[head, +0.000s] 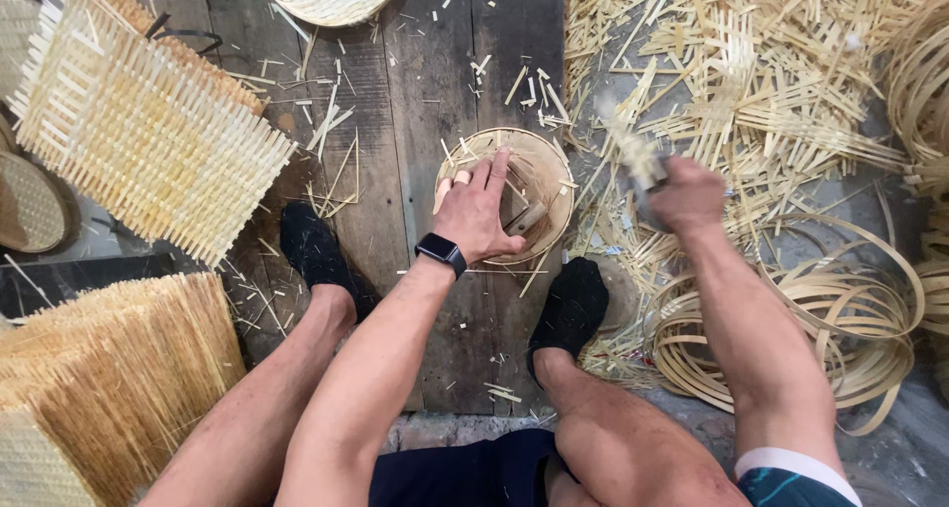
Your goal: The person sits on the floor and repeatedly assembles small round bamboo bowls. They place a circular bamboo frame onto a square woven mat, fold the mat around the frame, and use a wooden mold to shape the bowl. The person then uses shears to trim the excess bamboo strips from the rim and places the finished bowl aside.
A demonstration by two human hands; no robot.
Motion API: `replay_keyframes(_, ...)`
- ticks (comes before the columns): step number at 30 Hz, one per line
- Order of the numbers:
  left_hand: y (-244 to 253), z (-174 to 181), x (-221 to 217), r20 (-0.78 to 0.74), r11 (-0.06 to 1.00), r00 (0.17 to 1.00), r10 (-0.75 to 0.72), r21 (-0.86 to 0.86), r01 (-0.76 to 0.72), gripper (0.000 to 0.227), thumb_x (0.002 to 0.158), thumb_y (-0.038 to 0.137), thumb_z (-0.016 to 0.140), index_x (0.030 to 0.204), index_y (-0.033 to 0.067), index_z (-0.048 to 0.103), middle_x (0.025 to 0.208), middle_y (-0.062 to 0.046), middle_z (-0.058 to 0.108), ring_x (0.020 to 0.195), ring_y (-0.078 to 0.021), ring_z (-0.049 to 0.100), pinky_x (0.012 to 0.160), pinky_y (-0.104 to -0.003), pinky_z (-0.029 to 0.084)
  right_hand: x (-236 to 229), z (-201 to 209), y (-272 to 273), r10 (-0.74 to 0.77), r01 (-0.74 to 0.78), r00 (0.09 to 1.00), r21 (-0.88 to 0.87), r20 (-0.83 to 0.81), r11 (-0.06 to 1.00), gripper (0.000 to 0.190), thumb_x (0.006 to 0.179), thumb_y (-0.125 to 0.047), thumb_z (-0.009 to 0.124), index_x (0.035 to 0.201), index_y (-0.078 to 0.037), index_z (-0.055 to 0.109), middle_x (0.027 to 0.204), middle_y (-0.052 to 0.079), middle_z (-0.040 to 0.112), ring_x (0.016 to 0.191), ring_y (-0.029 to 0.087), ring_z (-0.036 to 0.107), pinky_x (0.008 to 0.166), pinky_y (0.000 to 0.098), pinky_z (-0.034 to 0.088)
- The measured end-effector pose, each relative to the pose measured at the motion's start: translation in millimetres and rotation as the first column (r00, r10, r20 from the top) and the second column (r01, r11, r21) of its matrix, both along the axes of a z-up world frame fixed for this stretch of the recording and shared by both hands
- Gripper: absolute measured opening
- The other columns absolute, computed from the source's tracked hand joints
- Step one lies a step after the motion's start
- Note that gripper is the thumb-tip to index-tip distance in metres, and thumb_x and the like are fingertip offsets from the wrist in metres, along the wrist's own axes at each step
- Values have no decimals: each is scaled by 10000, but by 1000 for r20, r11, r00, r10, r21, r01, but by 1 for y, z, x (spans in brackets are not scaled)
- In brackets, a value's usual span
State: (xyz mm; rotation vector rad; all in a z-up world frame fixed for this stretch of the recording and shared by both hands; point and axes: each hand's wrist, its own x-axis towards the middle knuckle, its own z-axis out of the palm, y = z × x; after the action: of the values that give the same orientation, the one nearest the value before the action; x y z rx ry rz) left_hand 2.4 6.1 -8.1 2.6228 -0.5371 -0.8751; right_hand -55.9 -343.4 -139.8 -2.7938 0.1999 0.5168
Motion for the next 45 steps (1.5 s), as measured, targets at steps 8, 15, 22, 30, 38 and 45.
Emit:
replay_keyframes(8,21,-41,53,301,981,935,188,-110,-162,613,962,509,704,1404,97,597,1290,-119,658,1143,-352,633,921,-504,515,6,23,-15,-271,231,944,-211,-187,950,878,704,-340,931,1341,87,504,1284,287,448,1162,374,463,1059,493,400)
replay_keyframes(15,-3,-78,97,-135,953,950,283,-68,-294,301,880,396,713,1064,175,802,1090,-122,725,1022,-302,683,916,-427,535,28,60,89,-284,562,806,521,-519,642,313,908,-244,734,1180,-95,695,1029,64,735,856,135,705,743,266,598)
replay_keyframes(22,-17,-64,104,-180,965,951,250,121,-231,250,831,351,769,1041,226,819,1070,-59,783,998,-248,727,952,-386,547,32,36,92,-259,648,746,578,-614,497,253,879,-187,802,1035,1,737,819,94,755,620,114,655,557,271,532)
replay_keyframes(30,-2,-82,98,-280,895,850,446,138,-424,197,786,310,838,956,210,835,994,-43,791,926,-207,742,888,-347,567,19,10,96,-335,657,754,645,-565,392,161,826,-94,826,925,12,755,759,93,739,591,115,637,513,266,512)
replay_keyframes(38,-2,-80,86,-231,865,834,500,98,-492,150,789,309,809,905,216,831,922,-26,797,868,-206,757,839,-341,574,13,15,104,-376,583,812,657,-447,478,188,853,-145,819,976,-11,772,831,106,760,657,113,646,571,289,527)
replay_keyframes(45,62,-99,31,-50,794,793,607,-4,-608,298,976,382,704,1039,113,815,991,-142,764,882,-299,712,817,-404,547,-3,78,105,-294,701,669,449,-682,555,308,934,-252,742,1139,-30,681,1001,133,750,787,176,719,724,333,623)
